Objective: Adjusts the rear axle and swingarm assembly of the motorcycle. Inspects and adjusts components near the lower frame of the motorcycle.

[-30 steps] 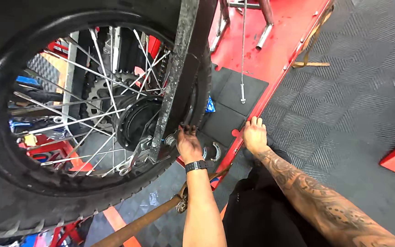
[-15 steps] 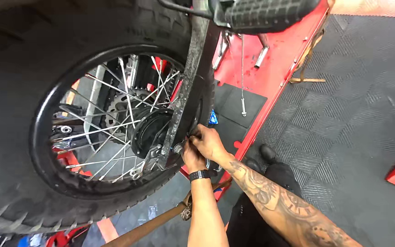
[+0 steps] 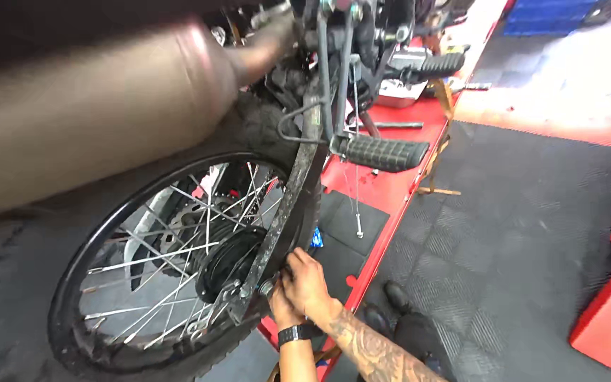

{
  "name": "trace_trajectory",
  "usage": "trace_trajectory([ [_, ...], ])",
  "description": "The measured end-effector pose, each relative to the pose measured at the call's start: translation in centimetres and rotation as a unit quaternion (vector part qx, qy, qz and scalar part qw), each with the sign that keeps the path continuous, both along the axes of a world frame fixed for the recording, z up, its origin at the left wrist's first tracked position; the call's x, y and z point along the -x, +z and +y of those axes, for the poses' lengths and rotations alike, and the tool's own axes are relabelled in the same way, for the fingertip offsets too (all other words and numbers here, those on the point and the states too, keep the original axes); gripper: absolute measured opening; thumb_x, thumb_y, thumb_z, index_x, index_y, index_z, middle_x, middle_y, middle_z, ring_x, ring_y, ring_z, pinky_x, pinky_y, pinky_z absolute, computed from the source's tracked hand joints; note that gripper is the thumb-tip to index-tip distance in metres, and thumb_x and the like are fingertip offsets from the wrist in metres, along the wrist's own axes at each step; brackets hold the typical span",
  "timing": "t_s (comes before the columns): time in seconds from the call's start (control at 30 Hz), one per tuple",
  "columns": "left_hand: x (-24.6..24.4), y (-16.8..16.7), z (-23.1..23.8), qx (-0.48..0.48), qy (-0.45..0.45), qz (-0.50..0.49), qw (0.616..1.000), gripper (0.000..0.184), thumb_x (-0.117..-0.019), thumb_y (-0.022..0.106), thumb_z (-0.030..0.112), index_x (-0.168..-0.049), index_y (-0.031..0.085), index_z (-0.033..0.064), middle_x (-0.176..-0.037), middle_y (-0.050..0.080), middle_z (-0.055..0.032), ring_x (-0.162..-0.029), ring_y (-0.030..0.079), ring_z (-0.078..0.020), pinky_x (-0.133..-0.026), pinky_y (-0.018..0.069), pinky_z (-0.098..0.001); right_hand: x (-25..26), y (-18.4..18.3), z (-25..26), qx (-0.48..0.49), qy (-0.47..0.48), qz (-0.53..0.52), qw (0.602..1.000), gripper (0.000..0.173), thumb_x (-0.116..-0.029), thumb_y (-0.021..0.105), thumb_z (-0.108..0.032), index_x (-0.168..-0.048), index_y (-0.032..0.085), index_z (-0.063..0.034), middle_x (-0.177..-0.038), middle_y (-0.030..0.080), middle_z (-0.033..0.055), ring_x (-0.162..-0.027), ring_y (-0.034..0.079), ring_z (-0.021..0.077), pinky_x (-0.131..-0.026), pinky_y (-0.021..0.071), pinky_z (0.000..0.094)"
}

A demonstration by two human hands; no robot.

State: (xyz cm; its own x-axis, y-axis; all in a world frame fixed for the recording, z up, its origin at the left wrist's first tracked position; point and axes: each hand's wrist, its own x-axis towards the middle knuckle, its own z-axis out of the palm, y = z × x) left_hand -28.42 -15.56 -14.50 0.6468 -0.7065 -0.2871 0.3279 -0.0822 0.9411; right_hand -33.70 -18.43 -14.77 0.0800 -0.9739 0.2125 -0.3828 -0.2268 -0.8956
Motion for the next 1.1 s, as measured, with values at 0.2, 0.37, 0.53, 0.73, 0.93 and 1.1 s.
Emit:
trace_trajectory([
  [0.2,0.5,0.4,-0.9,0.053,0.038,0.139,0.988,0.018,-0.1067,0.047,0.012,-0.108,0.063,0.0027,-0.088,0.070,-0.0058,-0.079,0.068,-0.0119,-0.072,0.0604,-0.0297,0.4,-1.3,-0.6,0.025,-0.006,-0.033,0.999,0.015,-0.0883,0.068,-0.021,-0.096,0.075,-0.0107,-0.100,0.072,0.0046,-0.087,0.071,0.0169,-0.076,0.0617,0.0389],
  [0.37,0.0,0.6,-0.6,-0.021,0.049,0.081,0.995,0.019,-0.1057,0.051,0.013,-0.103,0.064,-0.0008,-0.086,0.068,-0.0088,-0.077,0.066,-0.0146,-0.071,0.0585,-0.0325,0.2,-1.3,-0.3,-0.008,0.008,-0.058,0.998,0.012,-0.0853,0.074,-0.018,-0.094,0.076,-0.0101,-0.097,0.073,0.0042,-0.090,0.071,0.0184,-0.081,0.0609,0.0443],
  [0.53,-1.2,-1.3,-0.5,-0.022,0.070,0.125,0.990,0.016,-0.1036,0.055,0.014,-0.105,0.064,0.0005,-0.086,0.068,-0.0111,-0.077,0.066,-0.0192,-0.069,0.0585,-0.0367,0.0,-1.1,0.0,-0.067,-0.001,-0.098,0.993,0.008,-0.0815,0.078,-0.014,-0.087,0.073,-0.0143,-0.091,0.071,-0.0022,-0.081,0.069,0.0115,-0.076,0.0617,0.0403],
  [0.73,-1.5,-0.8,-0.6,-0.032,0.099,0.138,0.985,0.015,-0.1041,0.054,0.012,-0.108,0.063,0.0001,-0.089,0.068,-0.0133,-0.080,0.067,-0.0213,-0.071,0.0581,-0.0378,-0.4,-2.2,0.2,0.097,0.011,-0.028,0.995,0.003,-0.0834,0.071,-0.015,-0.082,0.071,-0.0118,-0.091,0.068,0.0017,-0.078,0.068,0.0156,-0.065,0.0594,0.0398],
  [0.93,-1.8,-2.0,0.0,-0.107,0.038,0.046,0.992,0.021,-0.1029,0.056,0.010,-0.111,0.066,-0.0065,-0.096,0.069,-0.0158,-0.085,0.066,-0.0201,-0.078,0.0572,-0.0367,0.2,-2.3,0.8,0.127,0.009,0.013,0.992,0.016,-0.0852,0.067,-0.016,-0.096,0.073,-0.0064,-0.099,0.072,0.0119,-0.083,0.072,0.0299,-0.064,0.0595,0.0531],
  [1.1,-1.6,0.0,0.1,-0.125,0.052,0.048,0.990,0.016,-0.1012,0.059,0.007,-0.109,0.064,-0.0060,-0.092,0.067,-0.0155,-0.082,0.064,-0.0204,-0.076,0.0559,-0.0372,-0.1,-0.9,1.8,0.047,-0.006,-0.050,0.998,0.020,-0.0876,0.067,-0.012,-0.102,0.072,0.0017,-0.097,0.071,0.0195,-0.088,0.071,0.0370,-0.076,0.0558,0.0606],
])
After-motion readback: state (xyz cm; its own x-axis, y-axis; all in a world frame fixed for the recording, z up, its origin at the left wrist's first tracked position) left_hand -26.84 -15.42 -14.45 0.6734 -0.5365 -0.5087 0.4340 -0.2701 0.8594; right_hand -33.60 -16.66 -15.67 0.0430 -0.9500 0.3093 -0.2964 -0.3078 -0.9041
